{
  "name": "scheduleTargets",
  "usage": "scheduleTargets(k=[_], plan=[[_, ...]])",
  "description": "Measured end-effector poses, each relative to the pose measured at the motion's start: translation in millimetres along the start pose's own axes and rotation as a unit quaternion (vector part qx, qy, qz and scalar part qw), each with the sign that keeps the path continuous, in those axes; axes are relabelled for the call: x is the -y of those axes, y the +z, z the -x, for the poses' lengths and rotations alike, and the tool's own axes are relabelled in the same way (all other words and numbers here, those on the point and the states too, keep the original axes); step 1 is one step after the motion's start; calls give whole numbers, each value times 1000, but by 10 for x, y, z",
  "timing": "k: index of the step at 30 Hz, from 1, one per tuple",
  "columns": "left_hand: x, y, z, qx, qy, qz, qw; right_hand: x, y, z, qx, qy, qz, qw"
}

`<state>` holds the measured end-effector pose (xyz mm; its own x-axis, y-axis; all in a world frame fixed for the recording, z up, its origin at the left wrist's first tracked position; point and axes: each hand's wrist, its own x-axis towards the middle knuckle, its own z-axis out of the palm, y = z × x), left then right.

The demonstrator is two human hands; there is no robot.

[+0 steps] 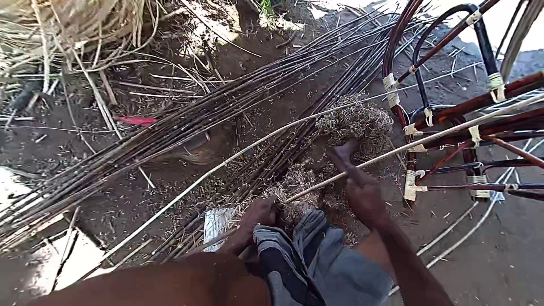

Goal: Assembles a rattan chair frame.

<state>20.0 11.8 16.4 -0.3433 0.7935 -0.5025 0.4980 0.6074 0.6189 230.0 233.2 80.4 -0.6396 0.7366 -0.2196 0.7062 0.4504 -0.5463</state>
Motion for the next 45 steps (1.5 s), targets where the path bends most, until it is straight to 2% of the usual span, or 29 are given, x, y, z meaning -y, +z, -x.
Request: scheduleTargets(k=[4, 5, 6, 7, 8, 9, 11, 12, 13, 15, 17, 19, 23, 25, 26, 28, 31, 35, 37, 38, 40, 42, 43, 45], plan=[[66, 132, -16, -59, 22, -20, 998, -792, -2031, -951, -217, 148, 38, 964], [41, 141, 0, -59, 18, -32, 998, -878, -2271, -1051, -256, 162, 66, 951], [-7, 132, 23, -47, -1, -43, 998, -845, -2262, -1044, -274, 174, 90, 942], [-48, 107, 6, -35, -18, -53, 998, -634, -2022, -926, -251, 186, 117, 943], [-64, 87, -46, -33, -23, -58, 997, -287, -1601, -740, -182, 195, 133, 955], [-55, 92, -73, -33, -26, -64, 997, 97, -1012, -446, -96, 194, 140, 966], [-12, 113, -65, -14, -39, -63, 997, 531, 405, 137, -67, 127, 137, 980], [15, 118, -60, -17, -35, -56, 998, 770, 870, 300, -24, 111, 120, 986], [61, 136, -62, -34, -16, -45, 998, 981, 1147, 409, 33, 99, 94, 990], [203, 207, -85, -65, 39, -23, 997, 1131, 1318, 487, 113, 73, 52, 990], [235, 108, -83, -40, 68, 32, 996, 1006, 1154, 389, 179, 64, -13, 982], [351, 109, -41, -42, 98, 69, 992, 848, 1012, 360, 185, 25, -58, 981], [414, 170, 57, -121, 139, 92, 979, 779, 849, 354, 200, -54, -137, 969], [408, 150, 87, -116, 143, 112, 976, 760, 580, 284, 203, -42, -178, 962], [443, 161, 65, -113, 147, 117, 976, 695, 377, 226, 178, -23, -173, 968], [523, 210, -20, -111, 147, 113, 976, 399, -198, 37, 90, -8, -92, 992], [542, 264, -65, -113, 140, 105, 978, -182, -1348, -545, -45, 73, 15, 996], [373, 195, -96, -112, 126, 106, 980, -824, -3196, -1164, -222, 159, 172, 947], [259, 142, -27, -112, 91, 112, 983, -1053, -3584, -1296, -267, 196, 206, 921], [258, 129, -4, -110, 77, 115, 984, -1099, -3492, -1336, -271, 208, 213, 915], [236, 103, -54, -112, 58, 120, 985, -962, -2715, -1273, -275, 190, 203, 920], [174, 87, -45, -73, 35, 111, 990, -474, -1345, -828, -233, 147, 175, 945], [151, 79, -41, -63, 28, 106, 992, -69, -578, -411, -187, 137, 156, 960], [152, 89, -75, -56, 19, 97, 994, 863, 616, 264, -53, 119, 87, 988]])
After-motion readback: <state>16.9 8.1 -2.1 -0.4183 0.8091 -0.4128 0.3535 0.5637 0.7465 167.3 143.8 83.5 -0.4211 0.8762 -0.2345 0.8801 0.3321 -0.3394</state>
